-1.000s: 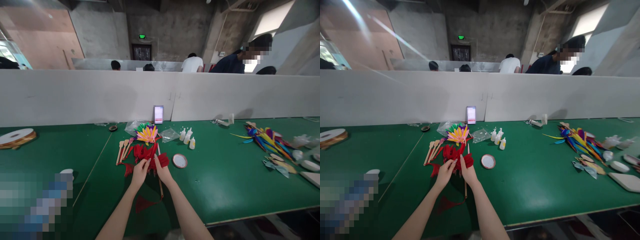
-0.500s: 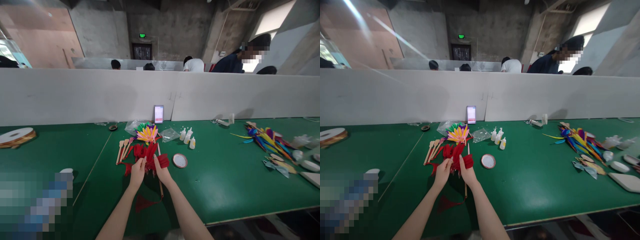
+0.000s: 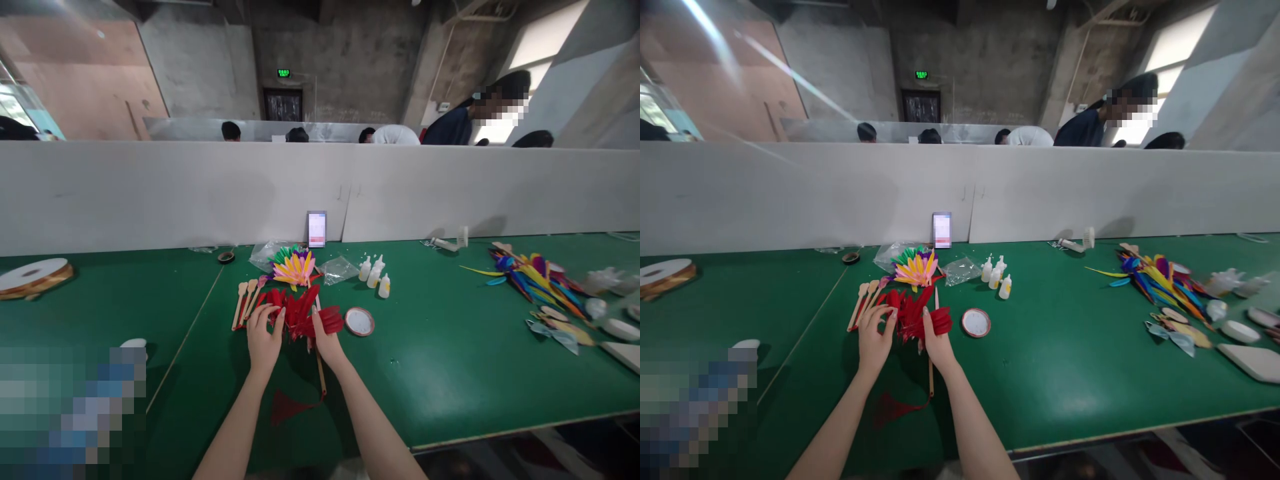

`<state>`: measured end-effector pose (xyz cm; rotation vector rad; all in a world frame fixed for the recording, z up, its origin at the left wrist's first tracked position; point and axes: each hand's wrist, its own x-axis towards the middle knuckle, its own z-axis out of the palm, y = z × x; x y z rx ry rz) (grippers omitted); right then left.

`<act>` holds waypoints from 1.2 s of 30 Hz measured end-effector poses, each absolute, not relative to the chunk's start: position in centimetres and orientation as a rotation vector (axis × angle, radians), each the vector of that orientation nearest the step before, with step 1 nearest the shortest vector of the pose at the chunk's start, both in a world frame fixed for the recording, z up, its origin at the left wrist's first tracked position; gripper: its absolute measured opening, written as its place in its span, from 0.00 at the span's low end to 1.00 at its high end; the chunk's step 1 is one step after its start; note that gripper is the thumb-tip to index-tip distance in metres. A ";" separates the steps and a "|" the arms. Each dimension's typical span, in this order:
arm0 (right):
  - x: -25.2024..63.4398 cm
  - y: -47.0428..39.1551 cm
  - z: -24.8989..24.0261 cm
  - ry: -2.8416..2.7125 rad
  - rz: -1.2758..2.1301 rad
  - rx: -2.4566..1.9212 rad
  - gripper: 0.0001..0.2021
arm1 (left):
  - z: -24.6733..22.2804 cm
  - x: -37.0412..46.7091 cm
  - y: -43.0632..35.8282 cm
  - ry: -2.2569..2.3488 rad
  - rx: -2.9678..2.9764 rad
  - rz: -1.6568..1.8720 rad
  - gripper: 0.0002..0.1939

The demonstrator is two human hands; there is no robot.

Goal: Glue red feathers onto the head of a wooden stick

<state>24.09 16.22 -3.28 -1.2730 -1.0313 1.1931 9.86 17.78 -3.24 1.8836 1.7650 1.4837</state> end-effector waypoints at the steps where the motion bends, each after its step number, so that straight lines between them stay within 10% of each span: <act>1: 24.2 16.2 -3.2 -1.030 1.185 -1.271 0.28 | -3.3 10.0 17.8 1.688 1.892 1.473 0.16; 36: 24.8 16.3 -2.7 -0.929 1.133 -1.287 0.26 | -2.6 11.9 16.7 1.202 1.297 1.082 0.26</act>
